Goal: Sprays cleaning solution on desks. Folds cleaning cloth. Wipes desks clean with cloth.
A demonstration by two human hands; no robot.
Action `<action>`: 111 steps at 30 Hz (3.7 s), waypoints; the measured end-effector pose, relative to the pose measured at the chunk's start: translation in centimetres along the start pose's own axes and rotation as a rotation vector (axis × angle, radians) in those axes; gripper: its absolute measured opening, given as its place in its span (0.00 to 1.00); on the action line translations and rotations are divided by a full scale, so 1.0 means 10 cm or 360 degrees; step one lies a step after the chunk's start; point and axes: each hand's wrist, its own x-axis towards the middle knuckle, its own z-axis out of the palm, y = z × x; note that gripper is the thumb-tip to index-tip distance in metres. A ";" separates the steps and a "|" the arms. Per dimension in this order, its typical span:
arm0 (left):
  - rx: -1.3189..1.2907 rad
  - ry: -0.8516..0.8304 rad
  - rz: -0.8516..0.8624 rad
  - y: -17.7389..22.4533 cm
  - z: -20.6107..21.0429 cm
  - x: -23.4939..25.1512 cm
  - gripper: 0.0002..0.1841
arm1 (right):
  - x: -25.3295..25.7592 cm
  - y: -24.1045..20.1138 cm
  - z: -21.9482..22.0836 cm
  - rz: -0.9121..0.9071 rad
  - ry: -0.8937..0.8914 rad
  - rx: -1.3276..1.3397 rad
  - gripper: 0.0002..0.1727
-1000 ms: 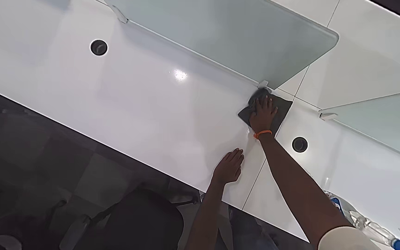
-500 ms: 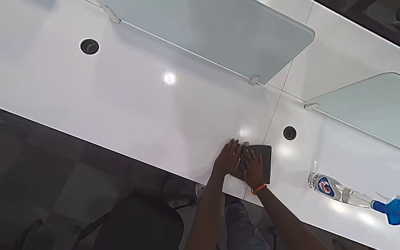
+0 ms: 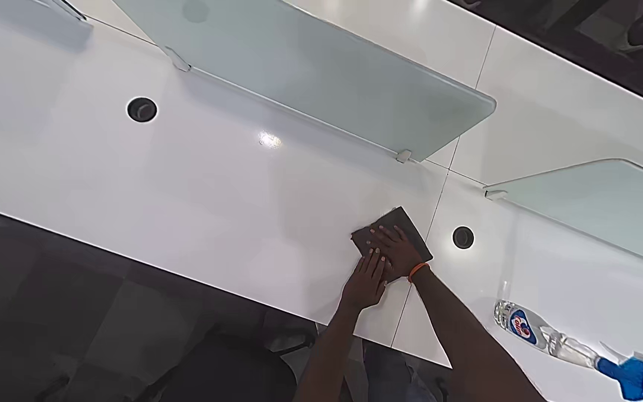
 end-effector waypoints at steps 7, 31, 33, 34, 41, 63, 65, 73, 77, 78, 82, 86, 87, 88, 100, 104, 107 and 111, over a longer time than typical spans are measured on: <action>0.0102 -0.0158 -0.0045 0.02 0.02 0.02 0.35 | 0.70 0.54 -0.36 0.0135 0.0229 -0.0132 0.36; 0.0107 -0.0046 -0.0005 0.01 0.09 -0.02 0.32 | 1.96 0.54 -0.76 0.0991 0.0745 -0.0050 0.40; 0.0090 -0.0057 0.0000 -0.02 0.06 0.01 0.32 | 1.81 0.62 -0.74 0.0808 0.0738 -0.0088 0.39; 0.0086 -0.0063 0.0007 -0.02 0.06 0.02 0.32 | 1.70 0.64 -0.71 0.0737 0.0718 -0.0106 0.39; -0.0001 -0.0015 0.0053 -0.02 0.05 0.01 0.29 | 0.87 0.40 -0.20 0.0708 0.0699 -0.0179 0.38; -0.0101 0.1042 -0.1326 -0.42 -0.33 -2.64 0.23 | 0.37 -2.47 1.03 -0.0370 0.0126 -0.0083 0.27; -0.0040 0.1076 -0.1334 -0.49 -0.42 -2.62 0.24 | 0.60 -2.55 1.01 -0.0422 0.0090 -0.0015 0.25; 0.0198 0.1047 -0.1166 -0.61 -0.92 -2.35 0.25 | 1.13 -1.93 0.59 -0.0560 0.0294 0.0059 0.20; 0.0269 0.0971 -0.1208 -0.73 -1.02 -2.54 0.24 | 0.82 -1.08 0.39 -0.0070 0.0579 0.0029 0.22; 0.0277 0.0955 -0.1203 -0.74 -1.00 -2.55 0.23 | 0.69 -0.95 0.39 0.0023 0.0628 0.0034 0.23; 0.0188 0.0793 -0.1074 -0.61 -0.85 -2.35 0.21 | 0.09 -0.91 0.59 0.0451 0.0667 -0.0064 0.28; -0.0019 0.0703 -0.0711 -0.43 -0.62 -1.79 0.19 | -0.38 -1.41 0.98 0.0905 0.0720 -0.0145 0.32; -0.0057 0.0667 -0.0591 -0.41 -0.58 -1.64 0.19 | -0.43 -1.56 1.06 0.0983 0.0715 -0.0156 0.34; -0.0071 0.0617 -0.0476 -0.40 -0.54 -1.50 0.20 | -0.47 -1.71 1.12 0.1048 0.0694 -0.0160 0.36; 0.0068 0.0065 -0.0127 -0.72 -0.45 -0.56 0.25 | 0.04 -1.57 0.90 0.1010 0.0824 -0.0063 0.34; 0.0043 0.0052 -0.0142 -0.74 -0.42 -0.59 0.27 | 0.29 -1.34 0.68 0.1062 0.0750 -0.0015 0.29; 0.0046 0.0111 -0.0133 -0.75 -0.40 -0.60 0.27 | 0.47 -1.18 0.50 0.1095 0.0716 -0.0026 0.29; 0.0129 0.0111 -0.0128 -0.75 -0.40 -0.58 0.28 | 0.69 -0.96 0.25 0.1116 0.0631 0.0024 0.28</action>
